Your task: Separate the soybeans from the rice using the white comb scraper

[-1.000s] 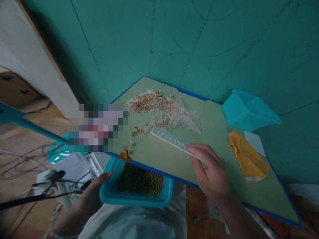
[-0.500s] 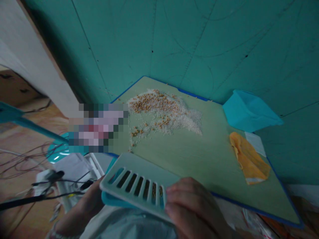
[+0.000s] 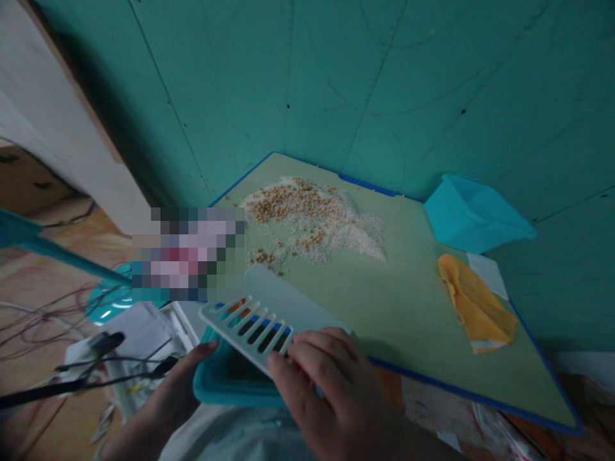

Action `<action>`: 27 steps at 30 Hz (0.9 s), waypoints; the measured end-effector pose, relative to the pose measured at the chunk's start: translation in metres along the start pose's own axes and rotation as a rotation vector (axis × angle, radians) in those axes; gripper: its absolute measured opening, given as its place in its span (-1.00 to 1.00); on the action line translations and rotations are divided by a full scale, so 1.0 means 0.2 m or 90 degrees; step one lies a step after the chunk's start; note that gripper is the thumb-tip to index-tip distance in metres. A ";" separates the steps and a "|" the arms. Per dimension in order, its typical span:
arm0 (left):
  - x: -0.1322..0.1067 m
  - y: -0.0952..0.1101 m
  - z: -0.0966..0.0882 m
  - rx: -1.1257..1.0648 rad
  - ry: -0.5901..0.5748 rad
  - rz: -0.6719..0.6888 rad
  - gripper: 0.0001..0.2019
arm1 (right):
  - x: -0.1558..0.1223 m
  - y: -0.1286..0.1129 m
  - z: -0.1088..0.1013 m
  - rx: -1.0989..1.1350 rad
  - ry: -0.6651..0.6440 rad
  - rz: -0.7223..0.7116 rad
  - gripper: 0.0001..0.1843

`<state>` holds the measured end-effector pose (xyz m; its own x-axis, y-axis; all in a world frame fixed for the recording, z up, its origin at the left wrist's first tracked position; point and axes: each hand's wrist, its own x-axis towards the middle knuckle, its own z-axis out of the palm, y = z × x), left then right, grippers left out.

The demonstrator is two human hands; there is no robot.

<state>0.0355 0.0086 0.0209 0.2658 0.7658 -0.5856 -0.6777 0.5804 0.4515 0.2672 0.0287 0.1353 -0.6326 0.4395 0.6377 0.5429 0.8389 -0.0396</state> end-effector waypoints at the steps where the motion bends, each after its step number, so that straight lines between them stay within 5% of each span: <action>1: -0.01 0.00 0.01 -0.002 0.012 -0.003 -0.77 | 0.00 0.01 0.01 -0.009 0.001 0.012 -0.70; 13: -0.01 0.00 0.04 0.002 0.079 -0.006 -0.63 | -0.02 0.22 -0.03 -0.049 0.061 0.169 -0.54; 21: -0.02 -0.01 0.07 0.016 0.064 -0.018 -0.56 | -0.03 0.38 -0.09 -0.041 0.152 0.338 -0.76; 27: -0.03 -0.01 0.08 0.018 0.071 -0.028 -0.56 | 0.03 0.45 -0.07 0.003 0.121 0.339 -0.80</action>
<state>0.0455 0.0080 0.0335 0.2164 0.7046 -0.6758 -0.6466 0.6221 0.4415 0.3200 0.1025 0.1468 -0.1609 0.7373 0.6561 0.7571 0.5187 -0.3972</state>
